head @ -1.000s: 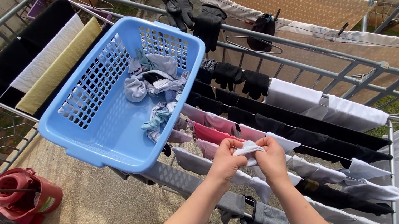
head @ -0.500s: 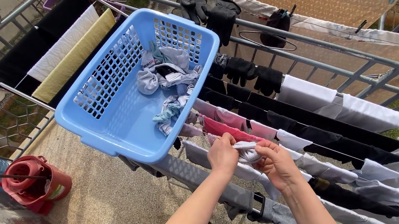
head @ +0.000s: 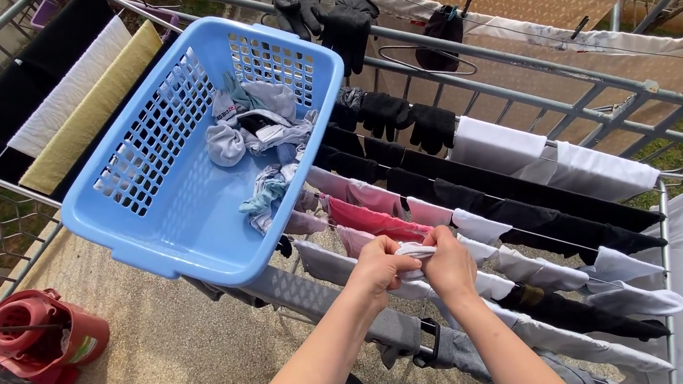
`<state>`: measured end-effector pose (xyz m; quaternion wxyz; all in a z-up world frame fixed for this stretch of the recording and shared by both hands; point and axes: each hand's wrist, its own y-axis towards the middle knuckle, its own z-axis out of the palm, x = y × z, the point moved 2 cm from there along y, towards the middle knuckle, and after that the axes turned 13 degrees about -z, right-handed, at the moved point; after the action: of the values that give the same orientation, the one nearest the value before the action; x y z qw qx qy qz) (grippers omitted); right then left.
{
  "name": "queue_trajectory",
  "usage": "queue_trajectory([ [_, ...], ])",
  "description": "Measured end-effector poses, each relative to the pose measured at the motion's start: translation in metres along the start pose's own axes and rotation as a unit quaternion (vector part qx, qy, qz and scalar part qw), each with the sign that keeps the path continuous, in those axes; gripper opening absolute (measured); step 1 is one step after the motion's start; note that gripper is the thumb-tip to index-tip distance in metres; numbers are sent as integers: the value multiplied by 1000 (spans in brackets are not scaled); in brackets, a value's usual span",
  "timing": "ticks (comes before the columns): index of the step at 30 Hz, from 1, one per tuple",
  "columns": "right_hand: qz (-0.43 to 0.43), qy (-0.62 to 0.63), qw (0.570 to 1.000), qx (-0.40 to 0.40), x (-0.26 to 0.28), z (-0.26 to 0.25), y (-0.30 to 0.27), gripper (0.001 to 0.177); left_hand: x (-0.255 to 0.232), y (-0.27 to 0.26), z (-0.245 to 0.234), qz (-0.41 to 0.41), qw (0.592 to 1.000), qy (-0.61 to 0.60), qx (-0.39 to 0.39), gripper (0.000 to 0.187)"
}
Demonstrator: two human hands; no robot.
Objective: The person hangs various items of laundry, including socks and a small towel, onto a metal drying rack. They take items from a blue laundry basket and arrange them on the rack's bars and crossbars.
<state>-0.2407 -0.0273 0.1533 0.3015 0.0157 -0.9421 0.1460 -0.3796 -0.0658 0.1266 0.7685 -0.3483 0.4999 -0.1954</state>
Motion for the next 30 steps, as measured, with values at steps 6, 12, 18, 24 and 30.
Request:
queue_trajectory([
  [6, -25, 35, 995, -94, 2, 12, -5, 21, -10, -4, -3, 65, 903, 385, -180, 25],
  [12, -67, 54, 985, -149, 18, 19, -21, 19, -19, -8, -8, 118, 842, 464, -250, 11],
  [18, -132, 64, 964, -222, 12, 23, -18, 24, -15, -1, -14, 233, 802, 437, -334, 16],
  [24, -177, 62, 956, -224, -15, 44, 1, 27, -9, -9, -9, 415, 699, 440, -380, 27],
  [30, -242, -87, 934, -249, -9, 47, -2, 35, -8, -14, -11, 211, 904, 300, -218, 14],
])
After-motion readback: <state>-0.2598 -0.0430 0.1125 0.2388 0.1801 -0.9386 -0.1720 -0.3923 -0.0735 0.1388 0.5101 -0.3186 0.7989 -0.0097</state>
